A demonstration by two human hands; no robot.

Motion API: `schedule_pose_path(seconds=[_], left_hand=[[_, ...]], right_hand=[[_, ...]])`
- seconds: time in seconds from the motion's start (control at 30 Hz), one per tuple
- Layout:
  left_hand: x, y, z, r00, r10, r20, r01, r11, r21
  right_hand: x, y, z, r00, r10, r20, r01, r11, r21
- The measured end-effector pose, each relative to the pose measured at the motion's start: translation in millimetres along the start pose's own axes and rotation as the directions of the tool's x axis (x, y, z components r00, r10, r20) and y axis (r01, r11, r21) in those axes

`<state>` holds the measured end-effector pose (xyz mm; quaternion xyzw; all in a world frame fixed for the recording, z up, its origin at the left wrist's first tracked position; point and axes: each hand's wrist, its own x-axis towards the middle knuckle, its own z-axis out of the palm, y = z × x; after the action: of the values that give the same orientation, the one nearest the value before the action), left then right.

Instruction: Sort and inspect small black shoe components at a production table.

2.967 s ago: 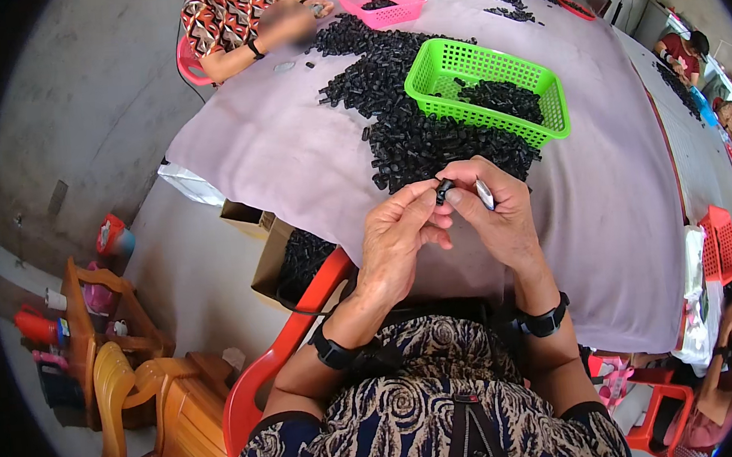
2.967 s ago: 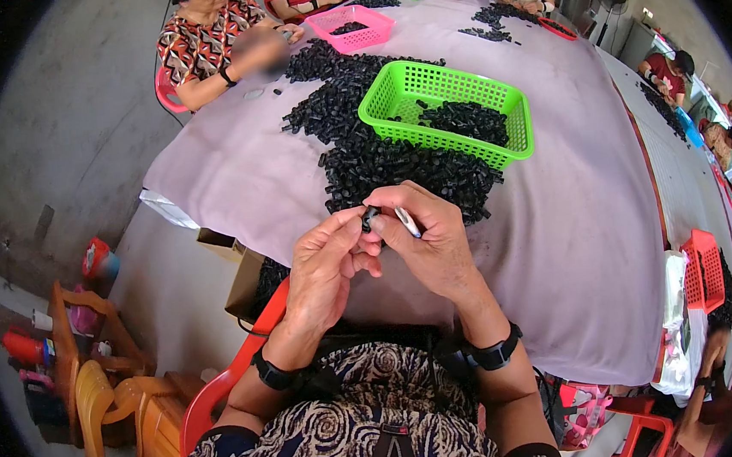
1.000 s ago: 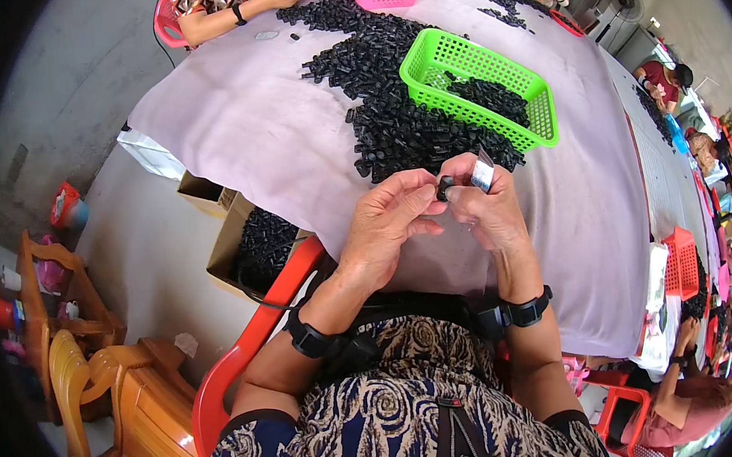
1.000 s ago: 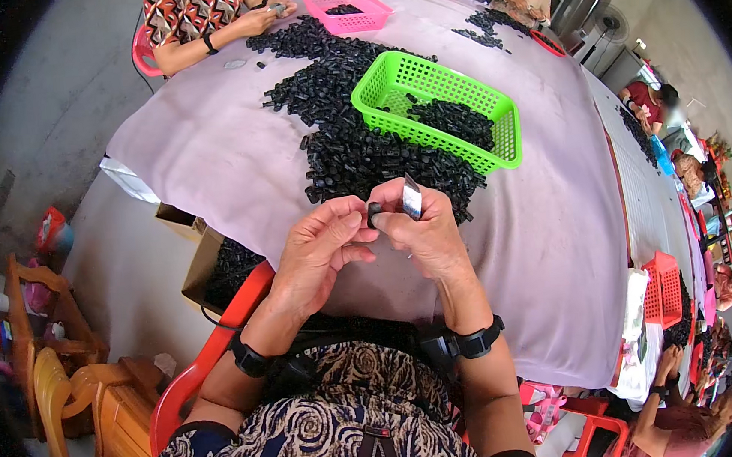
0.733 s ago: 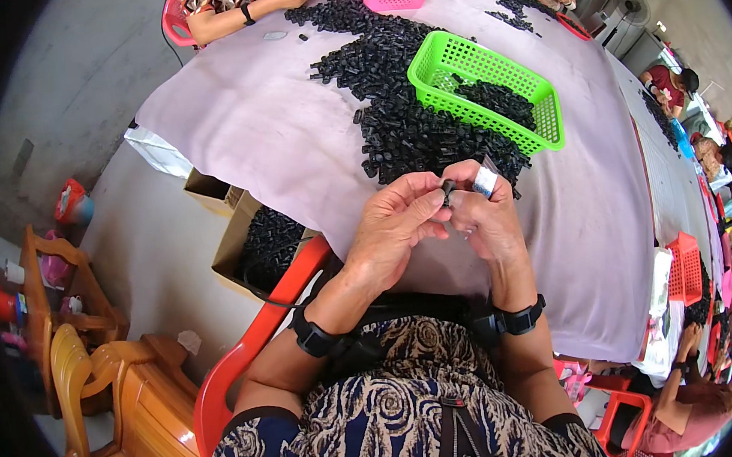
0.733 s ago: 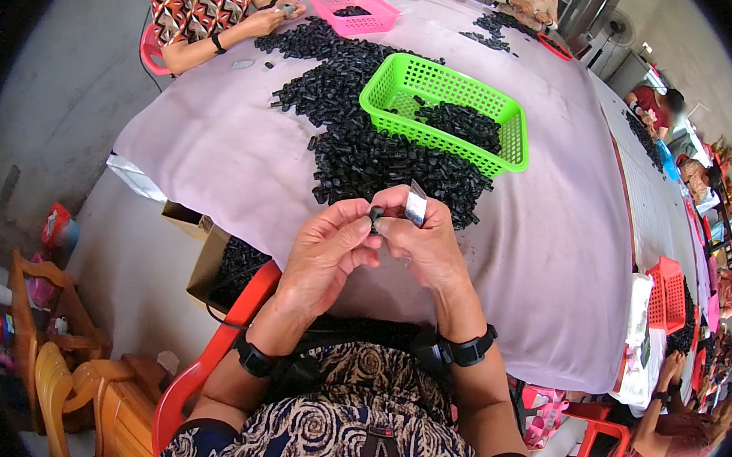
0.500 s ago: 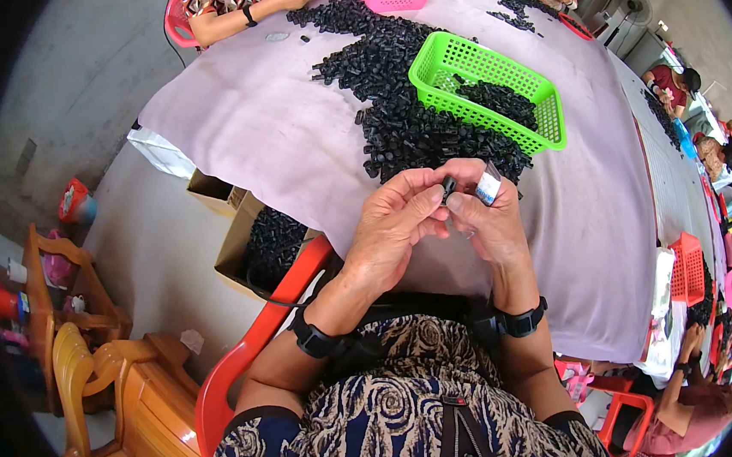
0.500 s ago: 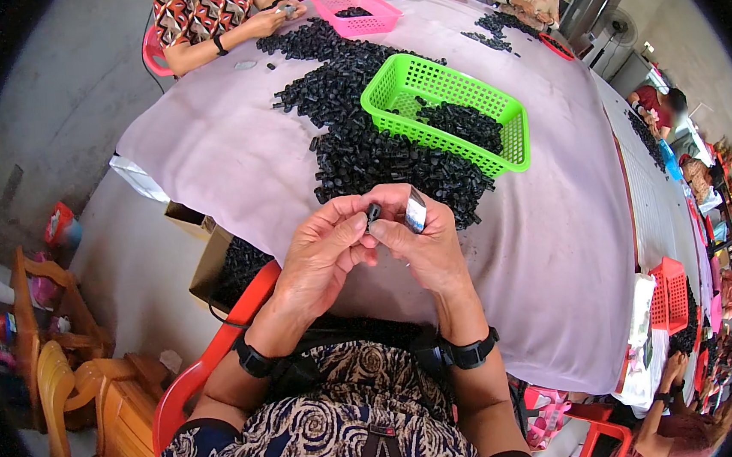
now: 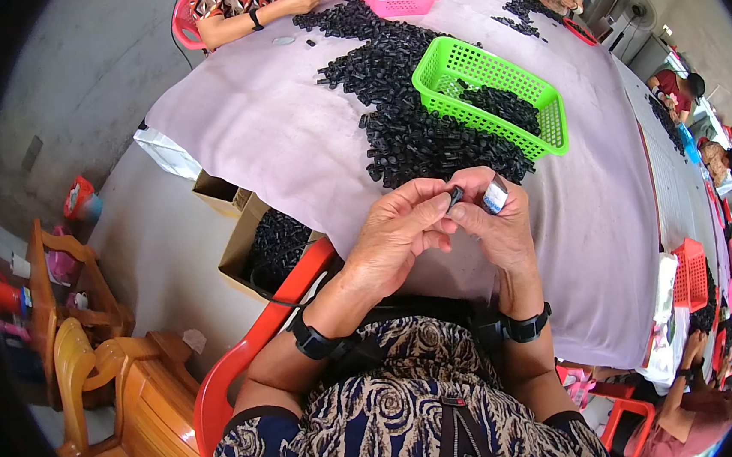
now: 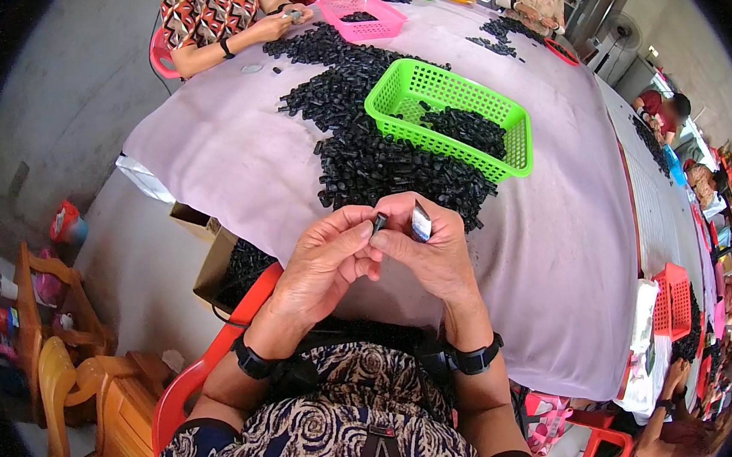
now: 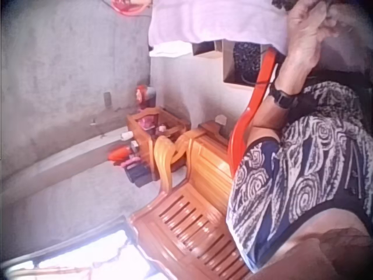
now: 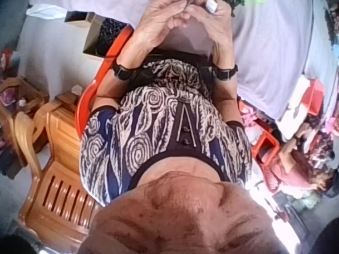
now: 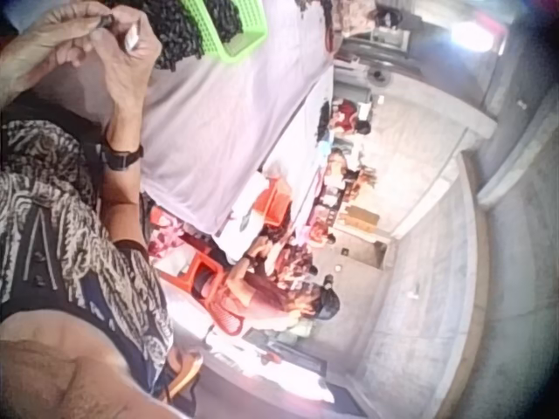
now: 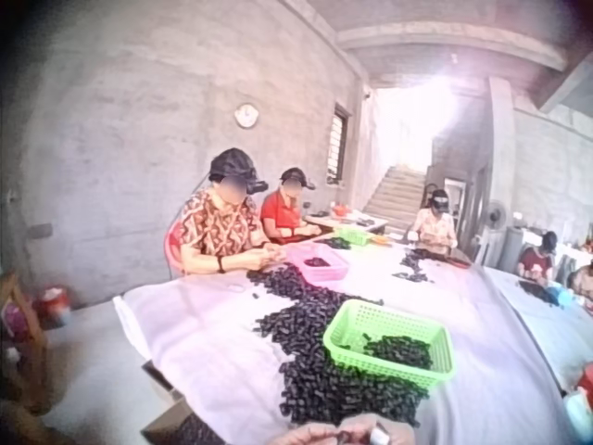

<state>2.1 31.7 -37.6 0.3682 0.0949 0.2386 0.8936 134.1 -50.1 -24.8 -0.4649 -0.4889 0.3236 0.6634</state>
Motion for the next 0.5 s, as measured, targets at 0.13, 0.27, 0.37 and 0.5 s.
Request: schedule_pose_path(seconds=[0.13, 0.27, 0.37, 0.5], left_hand=[[0.2, -1.5, 1.0, 0.998, -0.056, -0.007, 0.056, 0.996, -0.069], [1.0, -1.8, 2.4, 0.996, -0.081, -0.042, 0.079, 0.996, -0.042], [0.2, -1.6, 3.8, 0.994, -0.052, -0.091, 0.056, 0.998, 0.036], [-0.6, -3.1, 5.2, 0.996, -0.013, -0.093, 0.020, 0.996, 0.083]], right_hand=[[-1.0, -6.6, 2.9, 0.999, 0.019, -0.038, -0.017, 0.999, 0.038], [-1.6, -6.0, 2.3, 0.996, -0.039, -0.075, 0.032, 0.995, -0.093], [-1.3, -7.3, 6.0, 0.993, -0.058, -0.099, 0.046, 0.992, -0.121], [-1.1, -3.7, 6.5, 0.981, -0.093, -0.171, 0.054, 0.974, -0.221]])
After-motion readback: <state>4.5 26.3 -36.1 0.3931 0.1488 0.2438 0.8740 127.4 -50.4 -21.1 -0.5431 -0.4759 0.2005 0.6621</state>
